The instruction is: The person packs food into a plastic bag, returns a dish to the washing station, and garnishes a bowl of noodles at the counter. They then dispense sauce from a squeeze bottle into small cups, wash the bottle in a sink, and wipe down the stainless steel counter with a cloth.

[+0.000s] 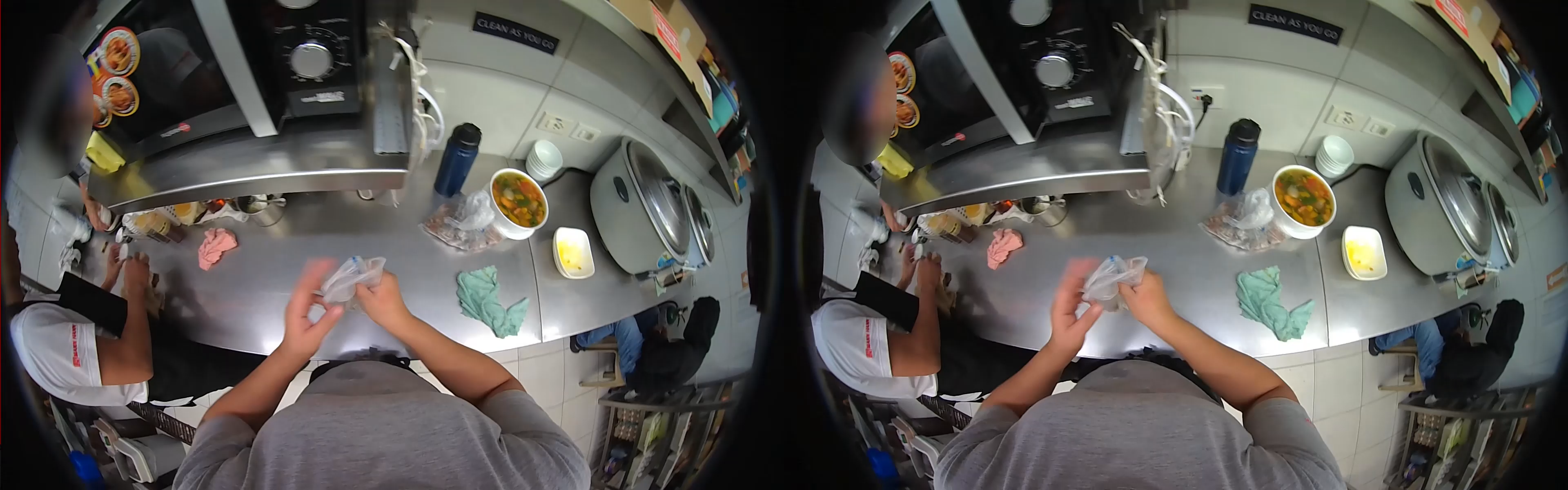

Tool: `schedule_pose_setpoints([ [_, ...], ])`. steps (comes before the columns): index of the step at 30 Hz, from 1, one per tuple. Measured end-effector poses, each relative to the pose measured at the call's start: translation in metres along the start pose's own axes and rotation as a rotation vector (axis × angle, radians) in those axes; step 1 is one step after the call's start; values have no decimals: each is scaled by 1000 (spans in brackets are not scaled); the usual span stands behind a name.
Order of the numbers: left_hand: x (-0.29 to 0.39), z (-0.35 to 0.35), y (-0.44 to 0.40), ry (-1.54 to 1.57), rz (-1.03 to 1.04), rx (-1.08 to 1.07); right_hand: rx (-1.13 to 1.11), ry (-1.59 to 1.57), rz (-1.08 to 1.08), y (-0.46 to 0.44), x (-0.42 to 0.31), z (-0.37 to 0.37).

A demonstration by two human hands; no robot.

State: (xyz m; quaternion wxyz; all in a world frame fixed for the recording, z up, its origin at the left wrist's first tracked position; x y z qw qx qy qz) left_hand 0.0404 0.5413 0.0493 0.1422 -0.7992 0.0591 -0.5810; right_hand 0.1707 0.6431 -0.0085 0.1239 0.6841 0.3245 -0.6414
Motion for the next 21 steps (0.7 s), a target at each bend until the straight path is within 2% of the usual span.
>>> schedule_pose_setpoints([
  [1, -5, -17, 15, 93, 68, 324, 106, -41, 209, -7, -9, 11],
  [2, -38, -28, 36, -216, -69, 298, 198, -118, 170, -12, -19, 23],
  [3, -51, -23, 48, -222, -77, 303, 189, -124, 174, -10, -14, 45],
  [5, -74, 4, 55, -116, -135, 85, -4, -13, 298, -4, 4, 86],
  [6, -109, 9, 54, -131, -393, 15, -12, -12, 293, -4, -21, 91],
  [7, -128, 7, 47, -108, -483, 21, -63, 81, 145, -3, -73, 94],
  [8, -139, 2, 38, -79, -480, 42, -119, 173, -5, -1, -109, 97],
  [9, -142, -8, 29, -55, -445, 74, -143, 175, -16, -2, -118, 99],
  [11, -144, -30, 17, 7, -348, 119, -23, 228, -575, -1, -147, 92],
  [12, -147, -43, 13, 63, -315, 116, -50, 222, -584, -3, -155, 88],
  [14, -156, -53, 18, 259, -253, 116, -572, 1008, -954, -7, -165, 96],
  [15, -160, -55, 24, 320, -221, 109, -521, 1170, -930, -19, -148, 93],
  [16, -70, -75, -2, -283, -287, -192, -462, 1330, -900, -34, -122, 89],
  [17, -62, -79, -2, -284, -293, -182, -571, 1352, -732, -50, -102, 79],
  [18, -63, -78, 2, 114, -550, -290, -678, 1372, -563, -66, -87, 64],
  [19, -61, -75, 8, 525, -786, -390, -679, 1373, -488, -79, -82, 50],
  [21, -54, -82, 11, 445, -769, -413, -642, 1299, -472, -88, -79, 29],
])
Point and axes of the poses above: each hand's wrist, its own y-axis away from the middle knuckle, its own z-axis out of the palm, x = y × z, the point moved 3 cm from there along -y, towards the middle knuckle, and after that the axes turned 3 degrees about -z, right-handed, at the moved point
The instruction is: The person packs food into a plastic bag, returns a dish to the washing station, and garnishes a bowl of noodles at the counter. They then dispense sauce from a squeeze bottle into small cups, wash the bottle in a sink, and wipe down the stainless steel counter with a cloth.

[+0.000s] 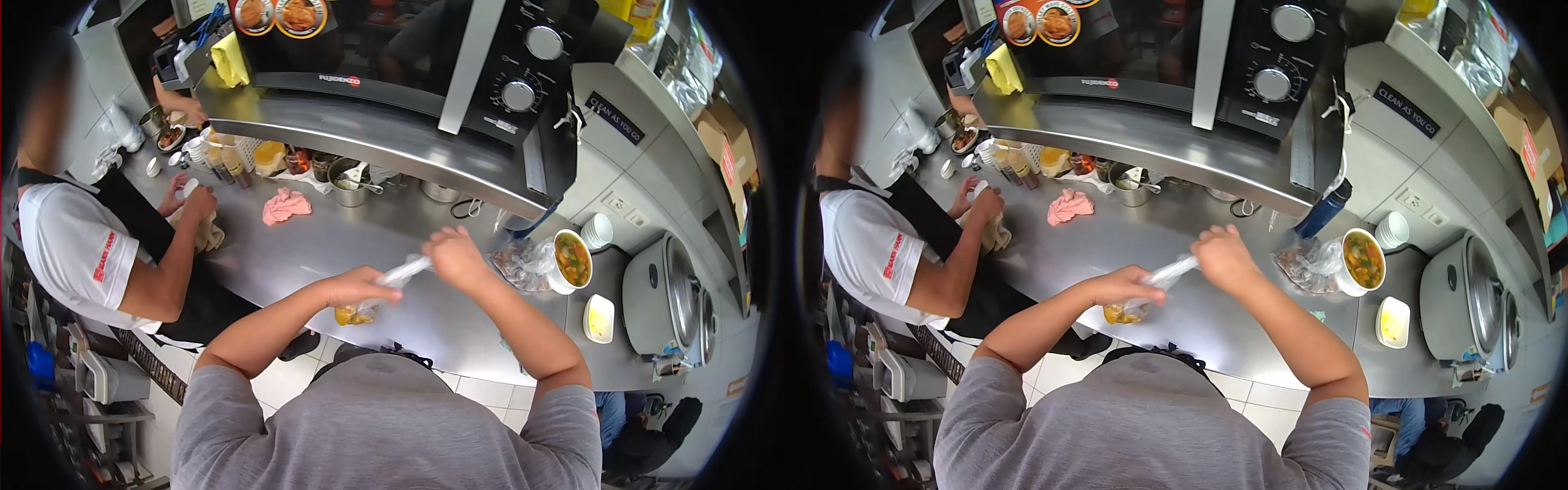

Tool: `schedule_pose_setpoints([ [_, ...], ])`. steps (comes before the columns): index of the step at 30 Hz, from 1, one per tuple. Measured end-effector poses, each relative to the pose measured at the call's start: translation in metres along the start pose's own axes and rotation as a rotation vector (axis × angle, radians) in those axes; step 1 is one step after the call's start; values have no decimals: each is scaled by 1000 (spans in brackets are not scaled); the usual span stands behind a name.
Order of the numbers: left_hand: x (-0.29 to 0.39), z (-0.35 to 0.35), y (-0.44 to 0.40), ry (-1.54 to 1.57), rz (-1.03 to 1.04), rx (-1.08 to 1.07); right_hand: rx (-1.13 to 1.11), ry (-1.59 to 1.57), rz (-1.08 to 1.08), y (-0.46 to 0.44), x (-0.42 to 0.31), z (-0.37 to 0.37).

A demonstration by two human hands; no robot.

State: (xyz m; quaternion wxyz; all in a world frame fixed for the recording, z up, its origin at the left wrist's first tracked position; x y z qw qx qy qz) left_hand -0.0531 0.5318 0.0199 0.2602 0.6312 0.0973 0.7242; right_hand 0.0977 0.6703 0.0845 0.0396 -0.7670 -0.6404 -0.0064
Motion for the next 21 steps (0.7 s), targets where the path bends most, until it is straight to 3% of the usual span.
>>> schedule_pose_setpoints([
  [2, 0, -11, 4, -531, -29, 193, 122, -183, -22, 14, 4, 8],
  [3, 10, -12, 10, -522, -28, 201, -35, -505, 56, 21, 5, 19],
  [5, 58, -10, 33, -1533, 597, 692, -266, -1192, 239, 42, -26, 32],
  [6, 77, -4, 36, -1325, 715, 708, -337, -1560, 347, 48, -51, 33],
  [8, 107, 29, 40, -860, 923, 617, -236, -1489, 302, 35, -59, 62],
  [9, 111, 44, 37, -721, 1046, 492, -126, -1419, 262, 29, -59, 84],
  [10, 108, 51, 33, -717, 1044, 492, -17, -1345, 222, 24, -57, 100],
  [11, 103, 56, 25, -508, 901, 328, 91, -1267, 180, 23, -54, 105],
  [12, 96, 60, 19, -304, 749, 165, 160, -1402, 208, 18, -49, 66],
  [13, 85, 57, 13, -307, 743, 162, 234, -1539, 239, 6, -36, 22],
  [15, 45, 30, -20, -562, 584, 418, -56, -1768, 280, -10, 31, 88],
  [16, 23, 11, -39, -441, 492, 569, -55, -1771, 282, -11, 27, 83],
  [17, 1, -8, -58, -317, 396, 717, 45, -1269, 316, -14, 19, 66],
  [18, -14, -16, -78, -316, 391, 717, 130, -765, 332, -18, 7, 49],
  [19, -30, -27, -96, -19, 335, 865, 223, -642, 219, -18, -18, 40],
  [20, -43, -31, -107, 282, 271, 1001, 146, -571, 211, -26, -38, 51],
  [21, -46, -28, -116, 482, 294, 947, 224, -439, 259, -29, -51, 70],
])
Point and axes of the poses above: each hand's wrist, its own y-axis away from the middle knuckle, its own z-axis out of the palm, x = y × z, the point moved 3 cm from there along -y, towards the middle knuckle, and after that the axes turned 3 degrees about -z, right-handed, at the moved point
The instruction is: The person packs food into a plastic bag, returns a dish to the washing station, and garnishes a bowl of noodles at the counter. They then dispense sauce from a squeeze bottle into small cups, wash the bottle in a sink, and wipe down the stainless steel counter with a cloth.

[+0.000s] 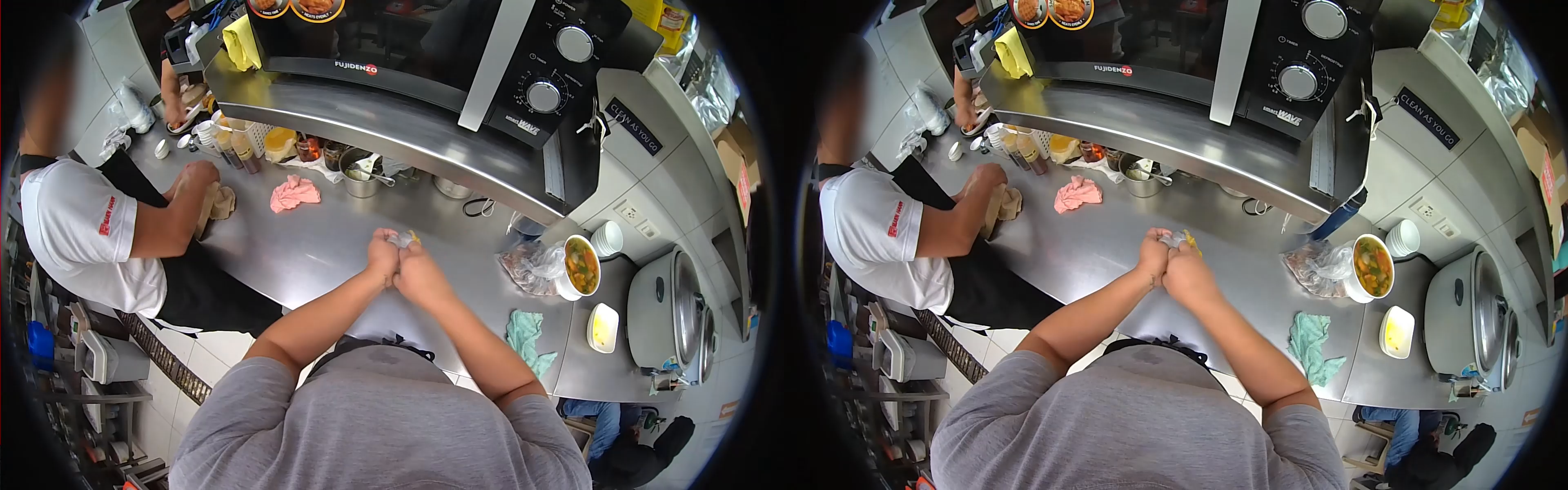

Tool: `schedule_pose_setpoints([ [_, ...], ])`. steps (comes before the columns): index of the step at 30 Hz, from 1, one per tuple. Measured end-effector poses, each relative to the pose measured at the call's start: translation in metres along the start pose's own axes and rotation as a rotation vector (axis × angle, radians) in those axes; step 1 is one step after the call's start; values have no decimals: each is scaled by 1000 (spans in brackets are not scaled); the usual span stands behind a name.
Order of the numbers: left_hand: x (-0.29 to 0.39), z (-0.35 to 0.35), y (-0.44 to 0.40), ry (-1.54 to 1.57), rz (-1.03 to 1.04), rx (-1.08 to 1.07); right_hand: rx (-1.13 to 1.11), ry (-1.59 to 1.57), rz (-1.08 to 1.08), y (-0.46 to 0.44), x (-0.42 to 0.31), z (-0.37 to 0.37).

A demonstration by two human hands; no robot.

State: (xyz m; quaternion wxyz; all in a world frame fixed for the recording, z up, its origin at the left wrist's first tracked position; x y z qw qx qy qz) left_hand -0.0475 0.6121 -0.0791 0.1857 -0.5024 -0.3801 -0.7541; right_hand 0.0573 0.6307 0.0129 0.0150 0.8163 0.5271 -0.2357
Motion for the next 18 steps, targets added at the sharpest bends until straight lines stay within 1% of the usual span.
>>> schedule_pose_setpoints([
  [1, 2, 2, 6, -4, -5, 0, 97, 125, 15, 5, 1, 15],
  [2, 4, 4, 18, 40, -159, -21, 93, 122, 20, 6, 4, 15],
  [3, 6, 6, 29, 83, -311, -41, 106, 42, 92, 5, 12, 12],
  [4, 11, 8, 39, 4, -324, -78, 115, -39, 164, 5, 19, 10],
  [5, 15, 5, 46, -1, -333, -73, 109, -47, 170, 8, 24, 14],
  [7, 31, 0, 52, -502, -18, -208, 203, -68, 109, 15, 35, 23],
  [8, 30, -6, 49, -507, -23, -210, 204, -71, 116, 14, 41, 20],
  [10, 21, -14, 39, -556, 104, -375, 34, -448, 350, 19, 61, 21],
  [11, 21, -17, 33, -581, 175, -456, 37, -449, 350, 20, 63, 19],
  [13, 17, -20, 26, -633, 314, -625, 0, -607, 501, 26, 68, 20],
  [14, 18, -17, 28, -633, 314, -626, 1, -607, 503, 27, 67, 23],
  [16, 9, -19, 30, -350, -79, -537, 366, -309, 265, 33, 50, 26],
  [17, 8, -17, 31, -352, -79, -539, 368, -310, 267, 34, 40, 29],
  [18, 5, -18, 31, -420, -134, -458, 295, -496, 367, 35, 31, 34],
])
Point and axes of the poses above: each hand's wrist, its own y-axis away from the middle knuckle, its own z-axis out of the palm, x = y × z, the point moved 3 cm from there along -y, towards the middle knuckle, and after that the axes turned 3 degrees about -z, right-handed, at the moved point
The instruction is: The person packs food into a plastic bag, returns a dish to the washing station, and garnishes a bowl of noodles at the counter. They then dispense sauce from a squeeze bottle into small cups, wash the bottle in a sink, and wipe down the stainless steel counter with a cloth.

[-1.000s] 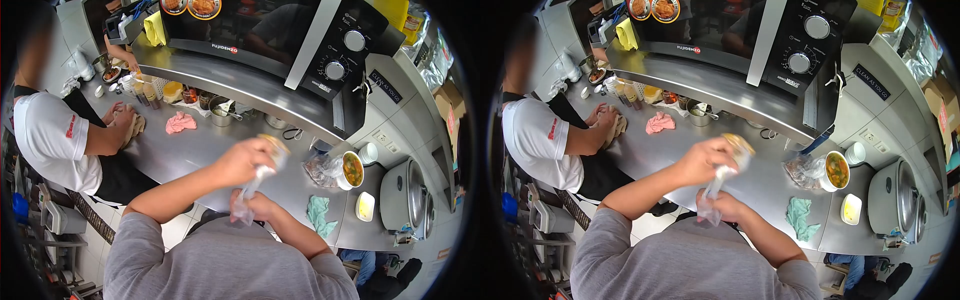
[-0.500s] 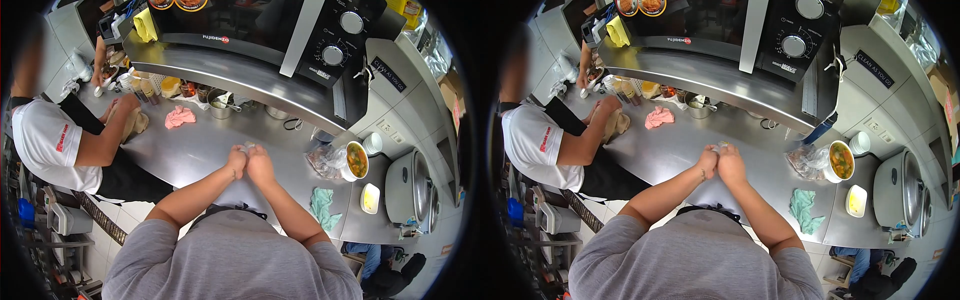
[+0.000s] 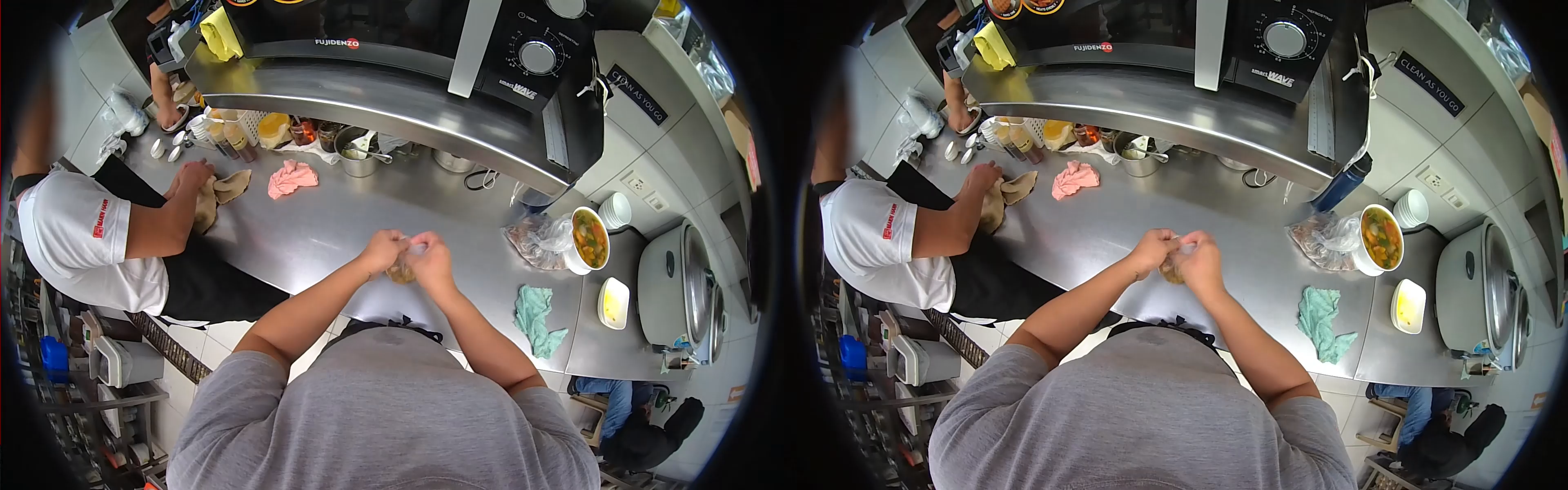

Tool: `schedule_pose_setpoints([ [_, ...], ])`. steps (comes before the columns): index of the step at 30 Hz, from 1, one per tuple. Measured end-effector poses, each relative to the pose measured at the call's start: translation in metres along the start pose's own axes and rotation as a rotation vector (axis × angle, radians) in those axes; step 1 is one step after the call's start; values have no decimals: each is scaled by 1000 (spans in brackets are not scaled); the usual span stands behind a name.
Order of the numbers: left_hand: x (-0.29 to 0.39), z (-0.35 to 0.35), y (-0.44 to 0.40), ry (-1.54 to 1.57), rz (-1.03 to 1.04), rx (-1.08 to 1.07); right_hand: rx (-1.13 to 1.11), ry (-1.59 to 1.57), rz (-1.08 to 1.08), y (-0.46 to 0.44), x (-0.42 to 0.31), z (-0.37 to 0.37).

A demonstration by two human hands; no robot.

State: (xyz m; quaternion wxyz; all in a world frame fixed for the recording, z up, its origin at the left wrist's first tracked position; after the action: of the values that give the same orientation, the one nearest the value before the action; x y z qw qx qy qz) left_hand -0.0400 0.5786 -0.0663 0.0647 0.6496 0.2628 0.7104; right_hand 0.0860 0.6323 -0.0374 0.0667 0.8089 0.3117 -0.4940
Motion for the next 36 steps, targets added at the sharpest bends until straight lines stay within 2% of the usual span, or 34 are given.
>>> schedule_pose_setpoints([
  [1, -3, -1, 0, -45, -83, 70, -74, -153, 144, 5, 0, 5],
  [2, -7, -4, 0, -45, -86, 69, -147, -371, 183, 6, 2, 8],
  [5, -12, -5, 2, 103, -69, -65, -236, -443, 259, -3, 9, -12],
  [6, -5, 0, 9, 87, 34, -115, -222, -444, 268, -5, 6, -18],
  [7, 4, 5, 14, 72, 142, -166, -185, -270, 200, -10, 2, -27],
  [8, 13, 7, 20, 64, 143, -182, -146, -94, 133, -15, -3, -36],
  [9, 23, 7, 27, -3, 188, -201, -127, -91, 140, -18, -5, -43],
  [11, 37, 15, 38, -75, 232, -251, -381, -367, 437, -13, -2, -43],
  [12, 44, 18, 44, -223, 347, -115, -355, -364, 448, -9, 3, -43],
  [13, 48, 22, 47, -368, 465, 25, -249, -259, 240, -9, 7, -39],
  [14, 45, 30, 47, -373, 470, 4, -145, -150, 34, -8, 9, -36],
  [15, 42, 34, 48, -352, 512, 110, -128, -146, 39, -6, 13, -32],
  [16, 39, 38, 50, -330, 551, 218, 39, 42, -55, -4, 15, -32],
  [17, 34, 47, 57, -335, 556, 205, 202, 230, -146, -3, 16, -36],
  [19, 17, 69, 65, -79, 238, -100, 235, 252, -56, -7, 34, -46],
  [21, 27, 70, 57, -51, 265, -130, 263, 269, 26, -9, 34, -59],
  [23, 53, 58, 43, -334, 566, 181, 218, 176, -52, 2, 24, -66],
  [24, 45, 57, 30, -347, 500, 86, 221, 178, -43, 9, 18, -70],
  [25, 38, 53, 21, -346, 500, 79, 180, 96, 17, 15, 13, -72],
  [27, 28, 49, 5, -228, 240, -143, 150, 9, 71, 24, 7, -79],
  [29, 20, 50, 0, -231, 213, -164, -100, -688, 375, 40, 14, -78],
  [32, 14, 65, 5, -198, 133, -239, -176, -682, 479, 55, 49, -85],
  [36, 6, 102, -3, -87, 73, -301, -77, -478, 447, 67, 72, -91],
])
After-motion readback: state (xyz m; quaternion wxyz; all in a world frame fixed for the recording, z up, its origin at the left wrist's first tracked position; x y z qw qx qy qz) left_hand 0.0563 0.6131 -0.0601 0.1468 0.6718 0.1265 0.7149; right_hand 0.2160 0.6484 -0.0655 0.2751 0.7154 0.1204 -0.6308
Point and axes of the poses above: each hand's wrist, its own y-axis away from the middle knuckle, its own z-axis out of the palm, x = y × z, the point moved 3 cm from there along -y, towards the middle knuckle, and after that the axes turned 3 degrees about -z, right-handed, at the moved point
